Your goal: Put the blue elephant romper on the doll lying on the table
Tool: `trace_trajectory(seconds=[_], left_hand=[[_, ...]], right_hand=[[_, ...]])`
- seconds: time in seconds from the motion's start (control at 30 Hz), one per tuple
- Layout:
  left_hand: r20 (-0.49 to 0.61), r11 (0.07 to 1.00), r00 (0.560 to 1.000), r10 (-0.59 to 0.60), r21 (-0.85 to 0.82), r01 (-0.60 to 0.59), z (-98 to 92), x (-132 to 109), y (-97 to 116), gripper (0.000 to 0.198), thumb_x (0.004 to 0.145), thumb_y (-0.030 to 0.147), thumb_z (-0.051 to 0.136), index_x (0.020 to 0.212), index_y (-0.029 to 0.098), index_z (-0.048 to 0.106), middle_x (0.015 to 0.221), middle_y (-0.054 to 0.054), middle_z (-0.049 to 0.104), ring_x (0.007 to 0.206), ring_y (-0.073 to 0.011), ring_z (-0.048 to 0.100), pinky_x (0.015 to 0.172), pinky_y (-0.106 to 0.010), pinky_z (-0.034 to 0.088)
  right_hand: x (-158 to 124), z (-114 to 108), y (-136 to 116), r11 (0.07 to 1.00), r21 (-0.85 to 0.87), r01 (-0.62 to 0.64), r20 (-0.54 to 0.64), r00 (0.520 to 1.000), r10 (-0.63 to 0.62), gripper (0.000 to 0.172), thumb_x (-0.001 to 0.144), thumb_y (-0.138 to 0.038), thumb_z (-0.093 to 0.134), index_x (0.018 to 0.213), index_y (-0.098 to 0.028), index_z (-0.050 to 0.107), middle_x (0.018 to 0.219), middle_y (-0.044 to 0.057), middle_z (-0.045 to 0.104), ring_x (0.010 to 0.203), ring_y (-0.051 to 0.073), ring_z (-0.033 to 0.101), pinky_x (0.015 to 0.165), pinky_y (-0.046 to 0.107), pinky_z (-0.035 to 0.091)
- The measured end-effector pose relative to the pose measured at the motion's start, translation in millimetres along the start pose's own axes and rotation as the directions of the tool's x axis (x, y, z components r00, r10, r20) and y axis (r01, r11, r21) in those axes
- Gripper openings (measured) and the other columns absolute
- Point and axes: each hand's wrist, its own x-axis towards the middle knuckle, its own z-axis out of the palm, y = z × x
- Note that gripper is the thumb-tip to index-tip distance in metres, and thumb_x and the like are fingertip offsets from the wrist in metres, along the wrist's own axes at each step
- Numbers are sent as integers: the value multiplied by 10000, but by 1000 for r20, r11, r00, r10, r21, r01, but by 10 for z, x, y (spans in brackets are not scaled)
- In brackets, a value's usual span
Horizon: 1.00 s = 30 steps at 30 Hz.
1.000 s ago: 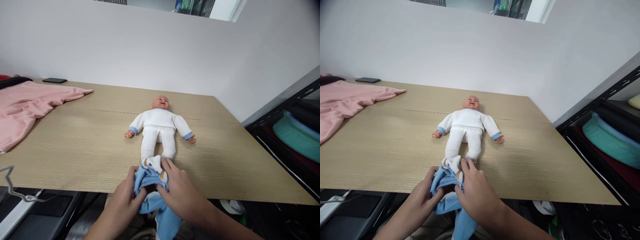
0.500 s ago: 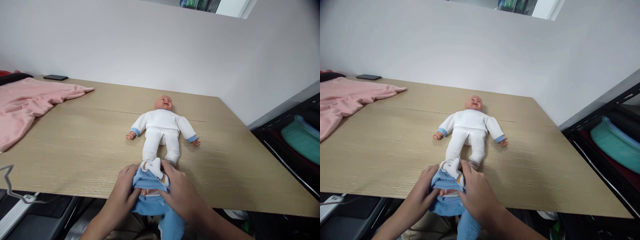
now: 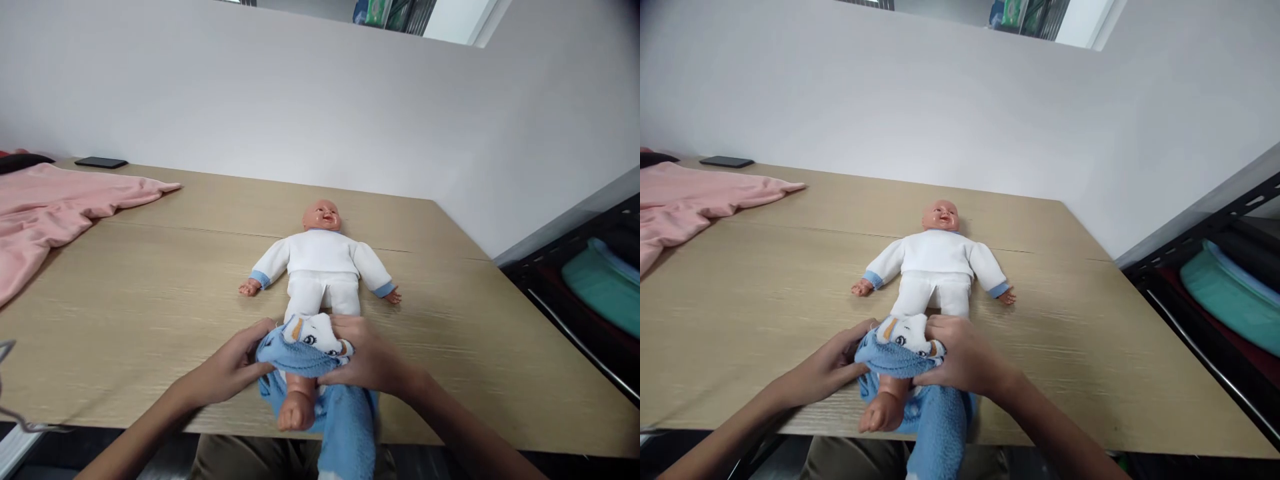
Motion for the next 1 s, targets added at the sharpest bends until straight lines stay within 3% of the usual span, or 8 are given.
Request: trace_trajectory(seconds=[0.13,0.33,0.47,0.57,0.7,0.83,0.93,1.0], left_hand=[[111,995,994,-4,-103,16,-82,151,17,436,1002,461,784,1342,204,692,1384,-104,706,1331,-311,631,1225,-446,479],[47,986,993,-109,-120,114,-208,162,-124,587,1072,483,690,1594,256,547,1579,-109,631,1466,-319,572,1282,-481,433],[11,978,991,-132,-159,132,-198,148,-194,562,1075,500,681,1585,304,549,1473,-81,682,1414,-314,593,1216,-440,495],[63,980,993,-97,-166,106,-169,148,-153,438,1075,464,695,1467,291,605,1391,-74,677,1319,-295,625,1155,-422,521],[46,990,997,62,-130,-56,-157,122,-69,563,1026,584,726,1464,287,535,1377,-104,604,1324,-336,585,1143,-478,520],[-101,965,969,224,159,-206,-141,226,155,1045,800,831,837,1622,374,381,1632,-133,424,1542,-468,380,1291,-624,357],[-91,902,960,264,376,-212,-99,475,517,1224,801,698,929,1712,409,164,1764,-155,278,1623,-461,321,1309,-632,346],[-14,878,965,261,420,-231,-73,687,791,1307,734,674,987,1712,372,174,1753,-170,321,1581,-446,407,1251,-576,434]], right_hand=[[134,-89,58,983,32,178,64,982,-180,488,881,-481,884,1303,-246,813,1331,82,828,1294,319,757,1179,382,538],[40,-112,-40,964,-224,141,48,990,-133,622,860,-503,894,1376,-200,723,1306,123,783,1254,347,709,1196,493,502],[-267,-102,-73,930,-360,70,-35,995,-88,459,885,-482,896,1208,-193,745,1252,130,759,1247,359,673,1296,600,375],[-509,-86,5,973,-228,33,-99,994,-57,325,964,-462,836,1154,-212,749,1256,108,776,1226,318,704,1235,493,469],[-681,-6,166,995,49,-83,-185,979,90,447,992,-610,771,1220,-226,742,1233,101,797,1126,301,745,975,387,586],[-659,94,240,986,162,-48,-225,971,84,413,994,-638,742,1045,-229,717,963,32,711,896,230,668,835,338,532],[-629,113,217,970,242,16,-247,968,45,357,984,-572,775,1022,-238,657,936,5,637,859,196,605,800,310,499],[-631,99,175,961,275,17,-262,963,58,346,971,-534,806,1063,-249,633,989,6,650,897,197,612,820,305,502]])
